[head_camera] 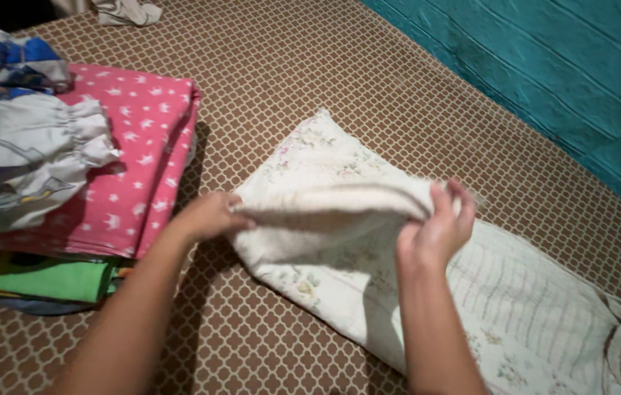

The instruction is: The person folds a white floral blanket, a pink star-patterned cloth, a green floral cloth, and a blue patterned garment by hand, stacking them on a bed.

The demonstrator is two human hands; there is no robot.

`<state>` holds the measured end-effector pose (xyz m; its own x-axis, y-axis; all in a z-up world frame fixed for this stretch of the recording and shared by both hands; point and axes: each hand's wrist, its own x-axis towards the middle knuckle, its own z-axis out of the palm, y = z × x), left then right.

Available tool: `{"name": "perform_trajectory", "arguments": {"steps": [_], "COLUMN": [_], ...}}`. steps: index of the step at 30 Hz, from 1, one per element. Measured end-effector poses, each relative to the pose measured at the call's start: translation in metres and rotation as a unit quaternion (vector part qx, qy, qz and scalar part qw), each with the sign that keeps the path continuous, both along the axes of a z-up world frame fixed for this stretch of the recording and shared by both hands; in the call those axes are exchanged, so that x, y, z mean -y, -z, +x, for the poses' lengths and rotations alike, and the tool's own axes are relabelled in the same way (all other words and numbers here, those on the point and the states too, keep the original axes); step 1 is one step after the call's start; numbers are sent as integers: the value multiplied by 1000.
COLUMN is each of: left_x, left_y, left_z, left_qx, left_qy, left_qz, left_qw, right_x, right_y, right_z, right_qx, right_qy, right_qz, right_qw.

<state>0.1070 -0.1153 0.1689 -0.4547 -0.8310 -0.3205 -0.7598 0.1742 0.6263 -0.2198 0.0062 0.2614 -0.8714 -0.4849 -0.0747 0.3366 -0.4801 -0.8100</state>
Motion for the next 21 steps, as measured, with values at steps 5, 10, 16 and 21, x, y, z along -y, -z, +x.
{"name": "perform_trajectory", "arguments": {"steps": [5, 10, 16, 21], "left_x": [13, 38, 39, 12], "left_y": [37, 136, 164, 122], "left_z": [5, -16, 9, 9], "left_qx": [-151, -195, -80, -8], "left_qy": [-142, -203, -192, -257], "left_qz": [-67, -121, -93, -84], "left_qw": [976, 952, 974, 963], "right_x": [115, 136, 57, -19], "right_y": [-4, 39, 193, 250], "right_z": [-23, -56, -103, -117], "right_qx": [-223, -396, -640, -665], "right_qy": [-83, -270, -327, -338], "right_qz": [13, 317, 396, 440], "right_qw": [971, 819, 571, 499]}}
